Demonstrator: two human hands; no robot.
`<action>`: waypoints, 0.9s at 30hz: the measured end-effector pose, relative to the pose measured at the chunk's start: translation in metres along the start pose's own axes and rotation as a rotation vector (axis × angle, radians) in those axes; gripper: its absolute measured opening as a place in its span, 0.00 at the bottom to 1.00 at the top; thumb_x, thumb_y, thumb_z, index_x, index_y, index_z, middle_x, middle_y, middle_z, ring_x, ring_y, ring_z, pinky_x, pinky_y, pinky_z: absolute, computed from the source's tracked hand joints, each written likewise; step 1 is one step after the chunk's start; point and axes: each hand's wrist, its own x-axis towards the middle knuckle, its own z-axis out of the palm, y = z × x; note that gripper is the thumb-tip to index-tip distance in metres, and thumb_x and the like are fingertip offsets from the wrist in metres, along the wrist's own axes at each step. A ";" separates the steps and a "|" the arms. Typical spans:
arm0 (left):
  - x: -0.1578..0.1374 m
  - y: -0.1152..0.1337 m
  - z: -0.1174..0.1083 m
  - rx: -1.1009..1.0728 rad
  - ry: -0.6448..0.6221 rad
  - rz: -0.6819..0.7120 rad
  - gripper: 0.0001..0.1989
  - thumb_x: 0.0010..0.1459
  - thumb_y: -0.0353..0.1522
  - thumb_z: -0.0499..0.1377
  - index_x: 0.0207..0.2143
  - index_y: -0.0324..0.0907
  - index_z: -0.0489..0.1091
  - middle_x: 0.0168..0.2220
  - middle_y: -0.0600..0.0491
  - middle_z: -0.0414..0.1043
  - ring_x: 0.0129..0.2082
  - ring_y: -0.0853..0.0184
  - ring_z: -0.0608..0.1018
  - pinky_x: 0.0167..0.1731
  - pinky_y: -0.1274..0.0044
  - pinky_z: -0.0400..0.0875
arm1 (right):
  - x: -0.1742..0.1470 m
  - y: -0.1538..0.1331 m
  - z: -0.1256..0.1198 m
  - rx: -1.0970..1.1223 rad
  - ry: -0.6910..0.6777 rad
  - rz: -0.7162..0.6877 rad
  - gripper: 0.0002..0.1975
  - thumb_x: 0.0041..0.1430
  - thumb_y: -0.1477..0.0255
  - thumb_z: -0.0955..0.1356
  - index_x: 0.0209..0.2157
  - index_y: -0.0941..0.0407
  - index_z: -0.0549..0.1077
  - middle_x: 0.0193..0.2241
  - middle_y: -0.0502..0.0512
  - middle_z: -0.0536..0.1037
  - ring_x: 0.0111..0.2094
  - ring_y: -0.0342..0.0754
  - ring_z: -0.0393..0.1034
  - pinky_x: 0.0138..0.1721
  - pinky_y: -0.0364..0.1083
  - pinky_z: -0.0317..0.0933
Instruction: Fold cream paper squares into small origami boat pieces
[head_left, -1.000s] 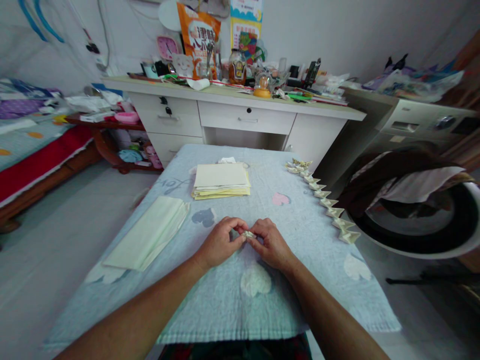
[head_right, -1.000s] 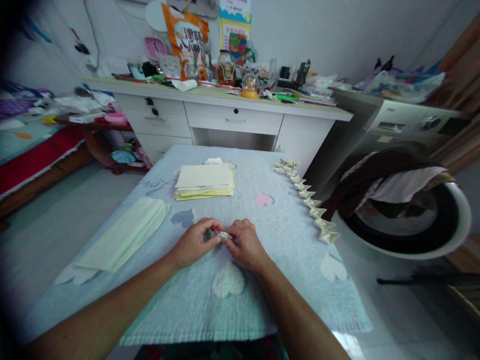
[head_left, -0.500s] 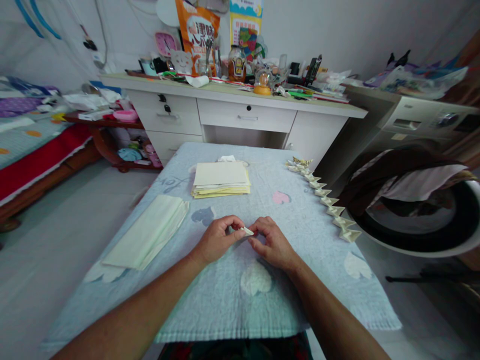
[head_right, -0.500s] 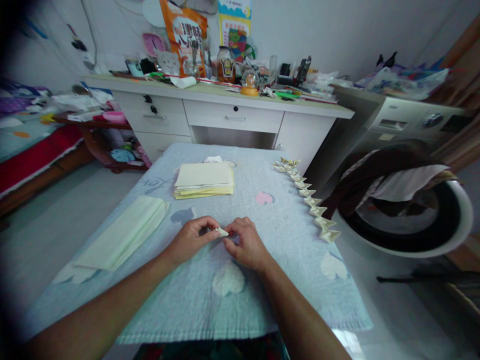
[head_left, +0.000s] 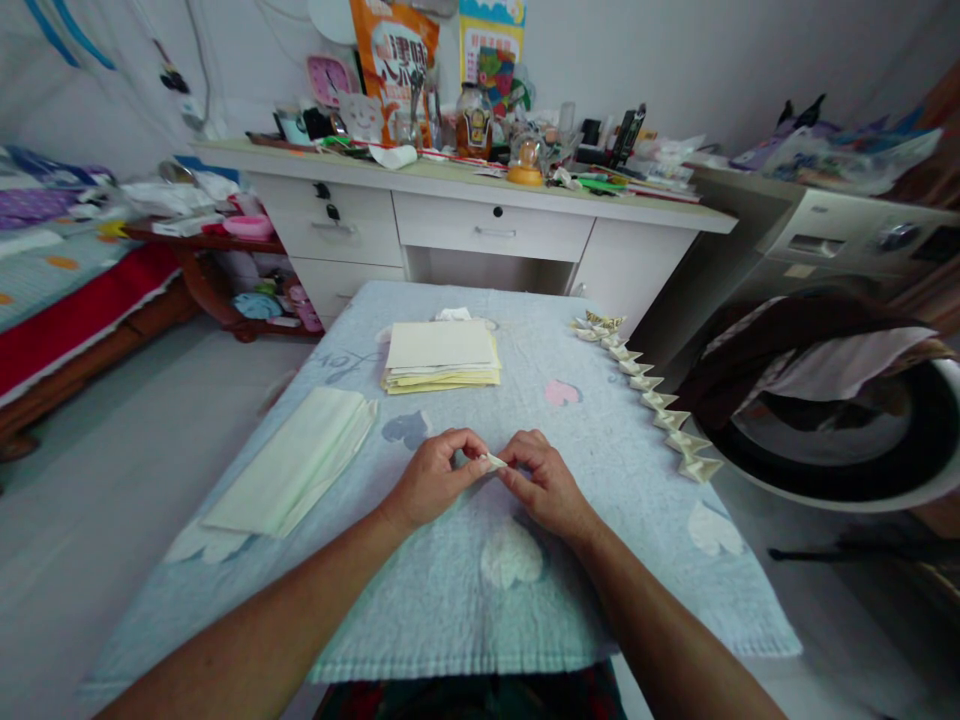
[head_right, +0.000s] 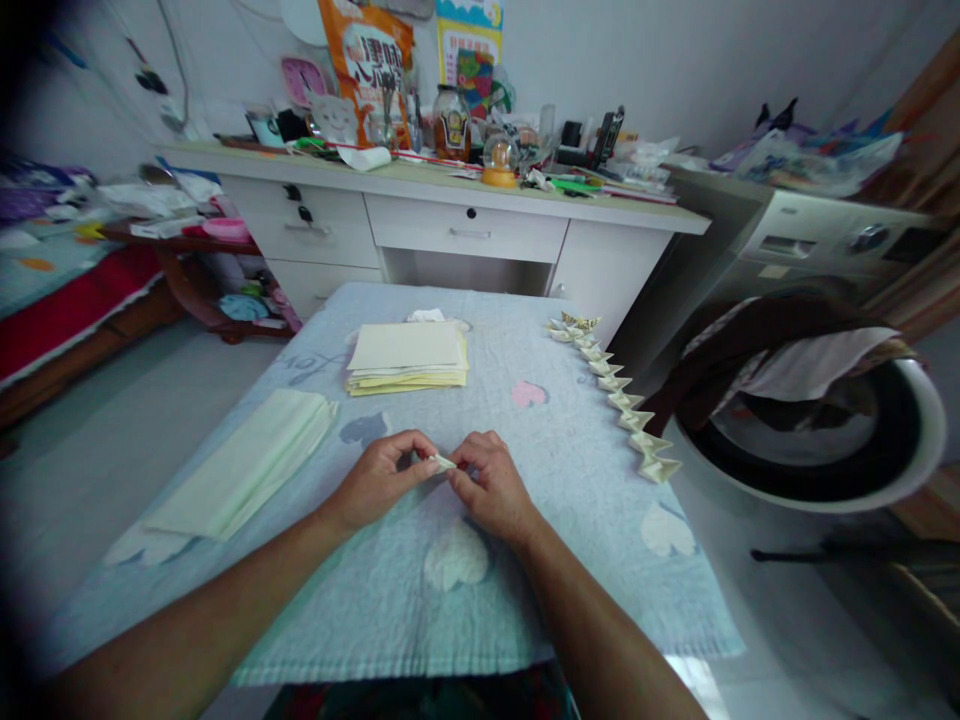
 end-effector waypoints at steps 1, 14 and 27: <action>0.000 0.000 0.000 0.006 0.006 0.005 0.07 0.56 0.35 0.60 0.30 0.40 0.71 0.29 0.56 0.72 0.31 0.69 0.73 0.35 0.78 0.64 | 0.000 0.000 0.000 0.012 0.002 0.004 0.10 0.61 0.66 0.65 0.29 0.55 0.73 0.27 0.51 0.70 0.34 0.47 0.63 0.40 0.48 0.53; -0.002 0.002 0.001 0.040 0.048 0.050 0.05 0.55 0.33 0.61 0.28 0.41 0.72 0.28 0.56 0.72 0.32 0.69 0.73 0.37 0.77 0.64 | 0.001 0.004 0.002 0.100 0.032 0.030 0.08 0.59 0.68 0.67 0.27 0.55 0.73 0.26 0.50 0.69 0.33 0.46 0.63 0.40 0.47 0.53; 0.000 -0.006 0.003 -0.099 0.018 -0.017 0.08 0.58 0.35 0.58 0.36 0.41 0.73 0.32 0.55 0.72 0.35 0.68 0.73 0.40 0.77 0.66 | 0.000 0.003 0.007 0.079 0.042 0.087 0.05 0.56 0.69 0.69 0.31 0.55 0.71 0.29 0.50 0.70 0.36 0.47 0.63 0.40 0.46 0.55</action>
